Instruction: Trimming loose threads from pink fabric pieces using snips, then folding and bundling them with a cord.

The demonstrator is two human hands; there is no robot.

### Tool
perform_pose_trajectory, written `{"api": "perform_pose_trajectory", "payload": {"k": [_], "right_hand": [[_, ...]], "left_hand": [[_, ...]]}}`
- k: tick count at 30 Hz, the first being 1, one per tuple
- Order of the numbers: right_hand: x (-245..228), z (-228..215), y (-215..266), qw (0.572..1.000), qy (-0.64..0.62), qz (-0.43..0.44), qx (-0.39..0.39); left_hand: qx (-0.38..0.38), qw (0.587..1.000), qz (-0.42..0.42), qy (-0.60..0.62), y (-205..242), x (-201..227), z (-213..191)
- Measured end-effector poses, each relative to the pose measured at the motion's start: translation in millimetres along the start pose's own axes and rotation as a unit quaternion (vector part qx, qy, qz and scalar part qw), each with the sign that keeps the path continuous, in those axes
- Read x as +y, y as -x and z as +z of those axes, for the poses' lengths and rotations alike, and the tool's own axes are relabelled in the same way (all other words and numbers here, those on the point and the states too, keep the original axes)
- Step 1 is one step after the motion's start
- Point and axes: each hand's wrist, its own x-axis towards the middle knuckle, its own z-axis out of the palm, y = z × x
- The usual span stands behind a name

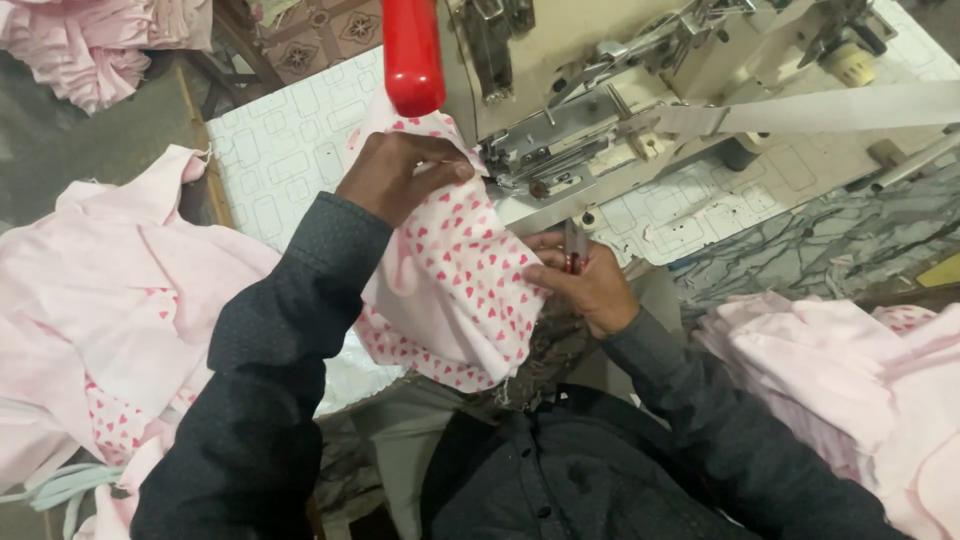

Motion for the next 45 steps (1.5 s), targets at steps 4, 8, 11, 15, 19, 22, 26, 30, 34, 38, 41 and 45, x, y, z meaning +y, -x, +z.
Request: {"api": "perform_pose_trajectory", "payload": {"k": [4, 8, 11, 15, 19, 22, 26, 30, 34, 38, 41, 45], "right_hand": [[-20.9, 28.9, 0.8, 1.0, -0.003, -0.016, -0.012], [-22.6, 33.1, 16.5, 0.998, 0.007, -0.029, 0.052], [-7.6, 14.3, 0.2, 0.996, 0.031, -0.046, 0.076], [-3.4, 1.8, -6.0, 0.995, 0.047, -0.03, 0.082], [5.5, -7.0, -12.7, 0.991, 0.099, -0.07, 0.062], [-5.2, -2.6, -4.9, 0.992, 0.08, -0.065, 0.067], [-17.1, -4.8, 0.0, 0.994, 0.062, -0.053, 0.071], [-3.0, -17.0, -8.1, 0.996, 0.024, -0.039, 0.081], [-1.1, -13.5, -10.0, 0.995, 0.013, -0.042, 0.088], [-5.6, -2.1, -11.3, 0.992, 0.069, -0.063, 0.083], [-10.3, 17.5, -14.8, 0.994, 0.023, -0.049, 0.094], [-31.1, 48.6, 9.4, 0.992, -0.001, -0.048, 0.116]], "left_hand": [[-0.027, 0.98, 0.035, 0.192, 1.4, 8.9, -6.4], [0.067, 0.996, 0.049, -0.035, -1.7, -5.1, 12.3], [0.126, 0.98, 0.039, -0.15, -6.2, -24.4, 24.7], [0.279, 0.92, 0.084, -0.262, 20.5, -15.0, 43.2], [0.288, 0.903, 0.117, -0.296, 48.7, 27.2, 88.2], [0.287, 0.899, 0.073, -0.321, 53.0, 38.1, 91.8], [0.289, 0.888, 0.026, -0.356, 47.8, 43.9, 92.6], [0.297, 0.889, 0.011, -0.35, 37.9, 36.7, 94.9], [0.282, 0.893, 0.014, -0.351, 37.6, 38.4, 89.9], [0.297, 0.887, 0.049, -0.35, 30.4, 4.6, 94.7], [0.27, 0.909, 0.091, -0.305, 16.2, -39.6, 82.5], [0.301, 0.905, 0.189, -0.235, 4.0, -52.1, 60.9]]}}
